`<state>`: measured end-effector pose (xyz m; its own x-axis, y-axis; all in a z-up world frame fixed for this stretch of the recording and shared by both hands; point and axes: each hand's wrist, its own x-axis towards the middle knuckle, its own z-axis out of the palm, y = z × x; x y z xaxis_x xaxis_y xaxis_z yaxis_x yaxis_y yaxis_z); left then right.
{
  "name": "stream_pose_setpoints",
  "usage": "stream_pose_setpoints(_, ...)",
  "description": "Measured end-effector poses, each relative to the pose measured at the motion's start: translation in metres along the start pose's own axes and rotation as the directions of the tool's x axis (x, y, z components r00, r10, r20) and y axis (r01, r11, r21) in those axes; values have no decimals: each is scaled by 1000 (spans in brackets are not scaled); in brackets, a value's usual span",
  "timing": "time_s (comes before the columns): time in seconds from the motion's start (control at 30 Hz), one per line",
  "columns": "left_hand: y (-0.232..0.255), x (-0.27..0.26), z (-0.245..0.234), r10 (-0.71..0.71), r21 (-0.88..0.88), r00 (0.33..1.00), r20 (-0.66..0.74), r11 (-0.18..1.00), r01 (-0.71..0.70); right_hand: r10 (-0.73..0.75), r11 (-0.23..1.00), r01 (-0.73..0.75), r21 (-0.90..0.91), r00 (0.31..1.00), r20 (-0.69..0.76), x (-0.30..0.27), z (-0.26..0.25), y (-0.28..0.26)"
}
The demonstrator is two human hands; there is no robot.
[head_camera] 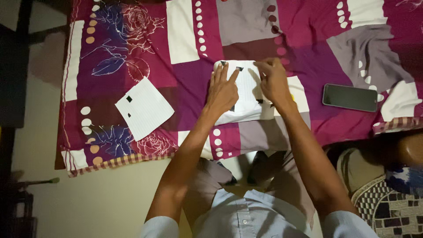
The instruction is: The person folds a stack of lined paper, aligns the edges, and secures the folded booklet with multiple black clips. They then place a red ribbon across the assembled booklet on the table.
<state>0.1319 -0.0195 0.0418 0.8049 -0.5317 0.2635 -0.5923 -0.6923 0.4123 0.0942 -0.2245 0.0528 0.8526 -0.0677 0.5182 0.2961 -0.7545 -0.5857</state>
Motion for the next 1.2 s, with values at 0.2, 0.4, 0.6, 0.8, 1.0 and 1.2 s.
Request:
stream_pose_setpoints(0.2,-2,1,-21,2,-83,998,-66,997,-7,196,979,-194,61,980,-40,-23,-50,-27)
stream_pose_setpoints(0.4,-17,-35,-49,-104,-287,975,-198,957,44,145,977,-109,183,969,-199,-65,-80,-49)
stream_pose_setpoints(0.6,-42,-164,-64,-476,-425,811,-340,847,319,319,937,-271,219,920,-226,-160,-85,-60)
stream_pose_setpoints(0.8,-91,-255,-81,-695,-506,593,-407,712,487,433,899,-409,156,884,-175,-250,-60,-76)
stream_pose_setpoints(1.0,-170,-246,-81,-835,-629,449,-318,540,559,389,910,-370,187,918,-73,-261,-45,-94)
stream_pose_setpoints(1.2,-240,-231,-90,-572,-171,509,-643,755,633,244,959,-241,148,970,-5,-228,-39,-128)
